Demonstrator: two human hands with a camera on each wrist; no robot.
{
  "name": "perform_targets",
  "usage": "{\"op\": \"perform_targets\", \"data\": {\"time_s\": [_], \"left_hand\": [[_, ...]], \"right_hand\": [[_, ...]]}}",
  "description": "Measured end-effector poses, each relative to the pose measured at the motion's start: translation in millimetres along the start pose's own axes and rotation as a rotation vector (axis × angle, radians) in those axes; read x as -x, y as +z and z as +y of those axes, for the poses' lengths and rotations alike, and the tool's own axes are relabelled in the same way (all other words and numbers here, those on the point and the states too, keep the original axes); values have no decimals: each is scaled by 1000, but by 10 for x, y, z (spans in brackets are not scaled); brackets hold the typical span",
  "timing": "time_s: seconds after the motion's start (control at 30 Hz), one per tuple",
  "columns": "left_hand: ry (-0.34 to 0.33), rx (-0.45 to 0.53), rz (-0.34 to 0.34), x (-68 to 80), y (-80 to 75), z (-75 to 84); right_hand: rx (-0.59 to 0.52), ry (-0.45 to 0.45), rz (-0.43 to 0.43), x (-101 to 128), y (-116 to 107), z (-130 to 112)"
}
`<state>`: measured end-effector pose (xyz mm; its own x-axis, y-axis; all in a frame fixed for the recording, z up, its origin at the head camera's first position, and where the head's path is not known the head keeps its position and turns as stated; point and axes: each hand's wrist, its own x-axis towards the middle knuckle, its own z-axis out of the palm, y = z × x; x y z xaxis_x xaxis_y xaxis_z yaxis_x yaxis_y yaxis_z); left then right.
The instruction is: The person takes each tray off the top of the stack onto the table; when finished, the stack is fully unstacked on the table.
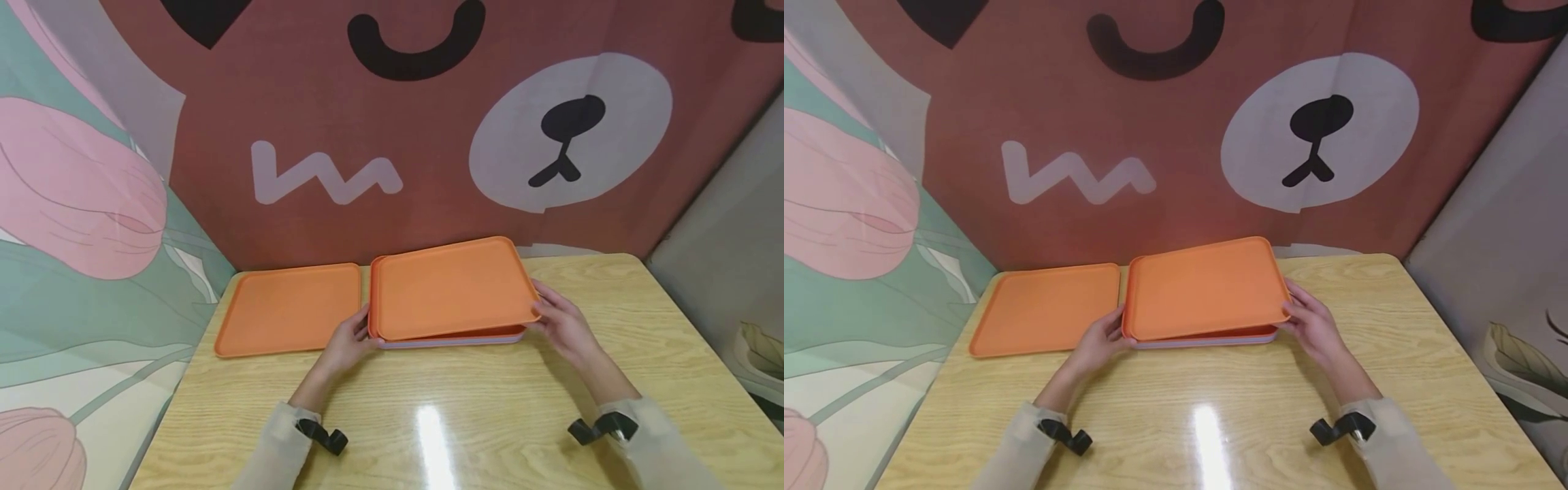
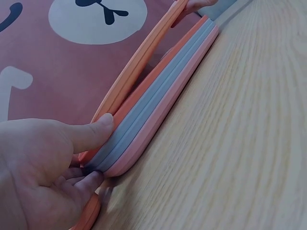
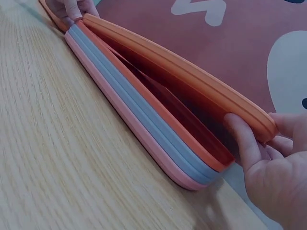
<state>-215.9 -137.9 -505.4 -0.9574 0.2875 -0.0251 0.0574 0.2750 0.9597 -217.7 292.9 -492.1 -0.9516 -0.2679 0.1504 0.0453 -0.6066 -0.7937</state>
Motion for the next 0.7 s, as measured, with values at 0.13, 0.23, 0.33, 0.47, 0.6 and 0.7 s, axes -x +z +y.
{"op": "perform_targets", "data": {"time_s": [0.13, 0.23, 0.33, 0.47, 0.6, 0.7], "left_hand": [[26, 3, -7, -5, -8, -8], [45, 5, -10, -1, -10, -7], [51, 4, -6, 5, -3, -10], [40, -1, 10, 1, 10, -26], [27, -2, 20, -3, 9, -36], [20, -6, 18, -3, 2, -39]], "right_hand": [[-35, -7, -17, 32, -45, -15], [-81, -5, -40, 71, -79, -44], [-139, -11, -78, 120, -127, -86], [-205, -39, -148, 187, -231, -157], [-224, -60, -201, 283, -365, -270], [-236, -58, -234, 378, -477, -373]]}}
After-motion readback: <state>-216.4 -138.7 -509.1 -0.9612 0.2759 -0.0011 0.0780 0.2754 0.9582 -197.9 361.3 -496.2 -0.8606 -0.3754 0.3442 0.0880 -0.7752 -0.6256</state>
